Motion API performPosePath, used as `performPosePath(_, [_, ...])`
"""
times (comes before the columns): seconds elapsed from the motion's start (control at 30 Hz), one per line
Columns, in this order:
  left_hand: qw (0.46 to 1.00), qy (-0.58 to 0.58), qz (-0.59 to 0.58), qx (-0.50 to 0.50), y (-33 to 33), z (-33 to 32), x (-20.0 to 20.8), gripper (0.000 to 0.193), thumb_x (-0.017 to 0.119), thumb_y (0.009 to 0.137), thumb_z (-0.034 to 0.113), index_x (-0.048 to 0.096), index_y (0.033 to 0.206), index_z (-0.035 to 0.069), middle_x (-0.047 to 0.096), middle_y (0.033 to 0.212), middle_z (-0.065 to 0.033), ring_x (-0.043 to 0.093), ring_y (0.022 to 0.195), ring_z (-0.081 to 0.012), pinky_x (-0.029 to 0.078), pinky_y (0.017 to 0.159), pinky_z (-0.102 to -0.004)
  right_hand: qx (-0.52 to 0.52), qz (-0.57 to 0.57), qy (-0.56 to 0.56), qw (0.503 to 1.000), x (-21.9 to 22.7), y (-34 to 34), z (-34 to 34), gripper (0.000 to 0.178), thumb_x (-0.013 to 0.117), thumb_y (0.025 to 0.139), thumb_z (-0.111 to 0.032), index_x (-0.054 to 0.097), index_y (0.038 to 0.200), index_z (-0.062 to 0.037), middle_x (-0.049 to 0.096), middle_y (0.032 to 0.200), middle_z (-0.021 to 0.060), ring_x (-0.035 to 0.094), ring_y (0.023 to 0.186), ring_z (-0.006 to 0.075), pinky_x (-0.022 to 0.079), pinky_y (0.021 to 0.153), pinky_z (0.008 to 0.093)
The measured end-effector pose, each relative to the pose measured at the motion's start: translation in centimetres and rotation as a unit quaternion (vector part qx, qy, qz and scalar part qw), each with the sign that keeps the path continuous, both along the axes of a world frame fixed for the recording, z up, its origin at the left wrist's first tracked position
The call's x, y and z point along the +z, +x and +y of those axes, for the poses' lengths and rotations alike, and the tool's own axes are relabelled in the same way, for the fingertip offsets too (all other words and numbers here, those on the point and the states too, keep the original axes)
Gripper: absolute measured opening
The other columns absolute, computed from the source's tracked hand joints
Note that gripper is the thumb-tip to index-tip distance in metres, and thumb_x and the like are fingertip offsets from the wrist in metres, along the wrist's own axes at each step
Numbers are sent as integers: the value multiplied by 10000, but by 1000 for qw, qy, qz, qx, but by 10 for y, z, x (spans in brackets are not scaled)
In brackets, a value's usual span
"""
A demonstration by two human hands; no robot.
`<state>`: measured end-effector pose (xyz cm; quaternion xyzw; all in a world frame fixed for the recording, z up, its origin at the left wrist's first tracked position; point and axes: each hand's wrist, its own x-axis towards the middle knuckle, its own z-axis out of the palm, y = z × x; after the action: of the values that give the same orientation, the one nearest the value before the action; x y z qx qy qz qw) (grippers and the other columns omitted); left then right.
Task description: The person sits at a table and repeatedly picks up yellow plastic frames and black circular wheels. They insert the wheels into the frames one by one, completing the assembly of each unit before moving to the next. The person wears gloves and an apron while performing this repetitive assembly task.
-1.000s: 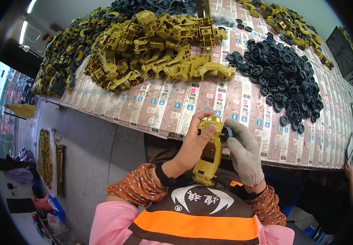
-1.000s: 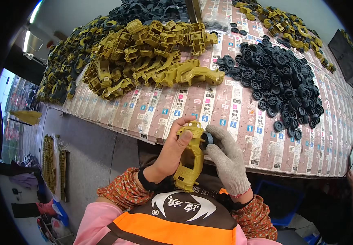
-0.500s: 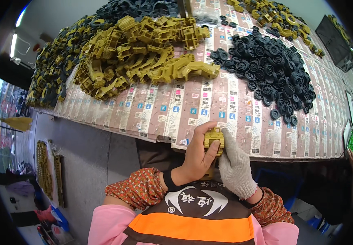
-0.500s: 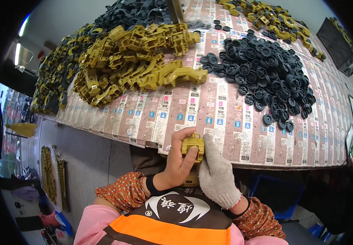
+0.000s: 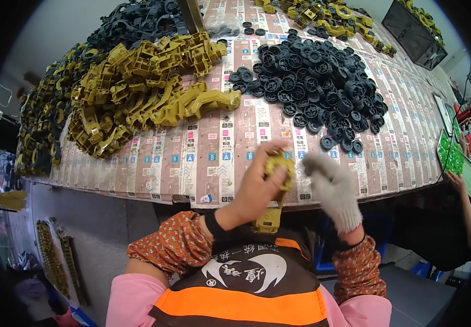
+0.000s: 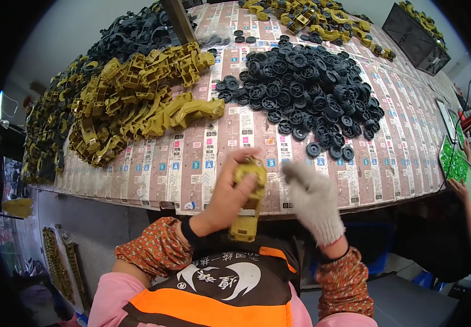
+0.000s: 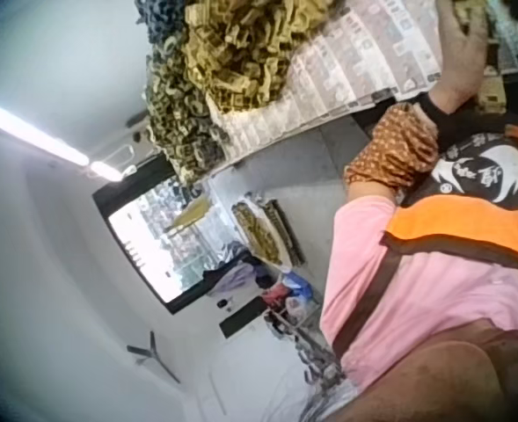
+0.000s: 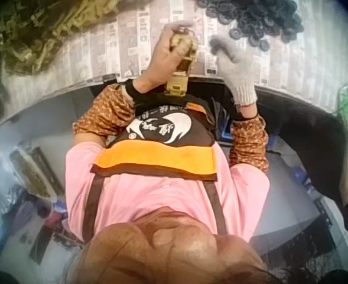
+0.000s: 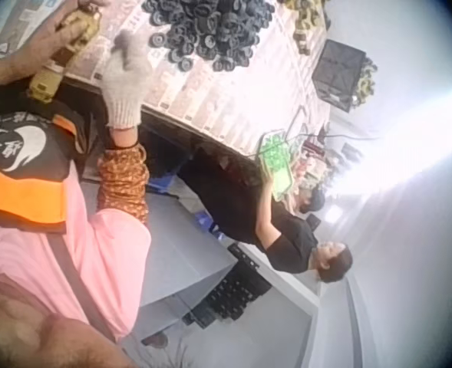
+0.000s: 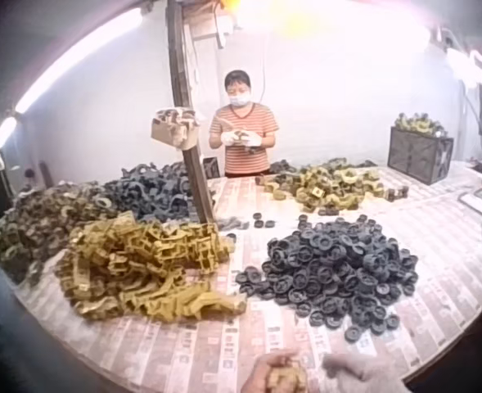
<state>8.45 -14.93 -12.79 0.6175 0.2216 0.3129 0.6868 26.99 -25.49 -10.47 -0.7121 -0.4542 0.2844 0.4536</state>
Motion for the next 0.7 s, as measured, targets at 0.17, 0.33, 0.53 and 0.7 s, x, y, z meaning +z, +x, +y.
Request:
performPosePath(0.17, [907,-407,-107,22,-20,42,0,377,525,1134,289,549,1451,86,691,1154,-65,722,1039,-237,588,1038,-638,45,-481,-4,875,-2,63,21,415,631,841,26,652,1250,-45,680,1051,147,688,953,366,568,800,468])
performPosePath(0.33, [868,-466,-169,-25,-51,52,-16,381,627,1085,281,589,1405,76,716,1219,-102,732,1124,-281,599,1025,-590,97,-515,-69,849,-19,61,31,486,608,846,48,600,1329,-9,652,1155,172,673,991,395,568,821,465])
performPosePath(0.53, [903,-414,-102,46,-66,44,-18,438,731,1019,254,568,1393,95,688,1160,-77,767,985,-239,670,819,-375,43,-348,-43,936,-24,57,38,315,617,923,30,606,1238,22,592,1216,232,623,1117,451,521,966,482])
performPosePath(0.7, [897,-415,-131,71,-72,43,-19,491,724,1025,214,514,1459,122,668,1214,-61,732,1048,-207,661,849,-370,25,-384,-61,921,-28,56,37,322,639,931,8,600,1250,-16,601,1205,232,648,1097,448,545,923,505])
